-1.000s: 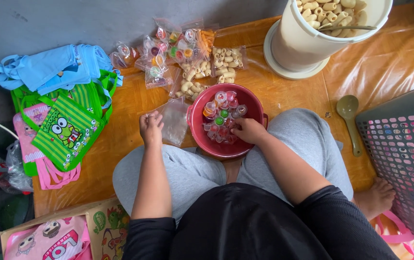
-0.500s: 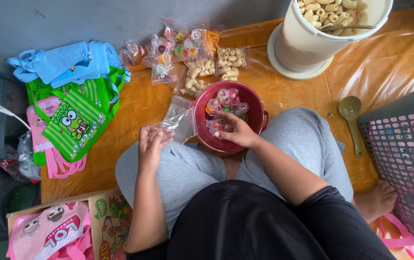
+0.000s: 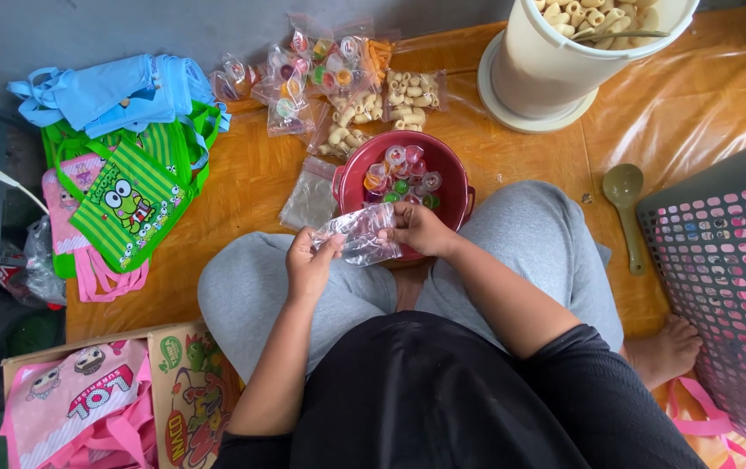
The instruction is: Packing small jelly cups from a bowl into individual plastic bags while sitting on the floor.
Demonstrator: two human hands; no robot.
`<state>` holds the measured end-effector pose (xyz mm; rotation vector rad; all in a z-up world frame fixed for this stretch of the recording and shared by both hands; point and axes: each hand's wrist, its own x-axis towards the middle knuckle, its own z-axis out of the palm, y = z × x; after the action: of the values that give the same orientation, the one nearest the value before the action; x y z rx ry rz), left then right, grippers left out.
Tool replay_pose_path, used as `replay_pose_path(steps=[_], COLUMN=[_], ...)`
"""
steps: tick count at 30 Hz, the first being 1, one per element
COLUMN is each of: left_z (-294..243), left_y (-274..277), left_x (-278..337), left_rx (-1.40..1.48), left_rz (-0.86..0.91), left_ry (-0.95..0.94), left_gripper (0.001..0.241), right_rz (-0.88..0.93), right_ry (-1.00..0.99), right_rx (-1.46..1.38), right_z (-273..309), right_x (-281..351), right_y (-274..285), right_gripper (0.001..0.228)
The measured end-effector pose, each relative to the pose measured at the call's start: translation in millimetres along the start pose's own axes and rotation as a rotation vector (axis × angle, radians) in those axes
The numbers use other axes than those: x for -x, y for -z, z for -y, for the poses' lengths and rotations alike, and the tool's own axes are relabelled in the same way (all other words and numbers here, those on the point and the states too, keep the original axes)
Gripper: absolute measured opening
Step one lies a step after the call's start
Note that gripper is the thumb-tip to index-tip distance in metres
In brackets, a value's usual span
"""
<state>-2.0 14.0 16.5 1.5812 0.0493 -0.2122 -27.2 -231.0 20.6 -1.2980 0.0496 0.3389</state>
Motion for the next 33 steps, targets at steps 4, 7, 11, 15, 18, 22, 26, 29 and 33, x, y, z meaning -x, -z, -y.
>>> replay_pose_path(steps=[4, 7, 11, 15, 18, 22, 26, 29, 33], left_z=[2.4, -10.2, -14.8, -18.9, -36.8, -44.9, -41.1, -36.3, -48.7], left_y=[-5.1, -4.0, 2.5, 4.4, 9.7, 20.3, 30.0, 37.1, 35.6], left_x=[1.3, 6.5, 8.9, 10.2, 15.2, 20.1, 21.8, 19.6, 19.2], left_rx=[-0.058, -0.097, -0.142, -0.091, -0.094, -0.085, -0.172, -0.175, -0.179], left_rz=[-0.036, -0.043, 0.006, 0.118, 0.213, 0.211, 0.115, 0.058, 0.091], left_ry=[-0.037, -0.072, -0.117, -0.111, -0.111, -0.093, -0.106, -0.117, -0.083], left_gripper=[0.035, 0.032, 0.02, 0.031, 0.038, 0.029, 0.023, 0.023, 0.033], right_rz=[-0.033, -0.11, -0.207, -0.165, -0.079, -0.035, -0.069, -0.097, -0.079], right_ry=[0.011, 0.061, 0.033, 0.059, 0.083, 0.07, 0.095, 0.108, 0.155], right_rx=[0.089, 0.394, 0.192, 0.004, 0.043, -0.012, -0.093, -0.123, -0.135], right_z=[-27.0, -25.5, -19.8, -14.9, -5.9, 12.6, 18.7, 15.7, 27.0], right_x=[-9.6, -9.7, -4.2, -1.0, 8.0, 21.0, 21.9, 19.4, 24.2], right_y=[7.4, 9.6, 17.6, 22.4, 24.2, 14.4, 2.9, 2.0, -1.0], right_gripper=[0.019, 0.022, 0.034, 0.036, 0.02, 0.03, 0.031, 0.03, 0.03])
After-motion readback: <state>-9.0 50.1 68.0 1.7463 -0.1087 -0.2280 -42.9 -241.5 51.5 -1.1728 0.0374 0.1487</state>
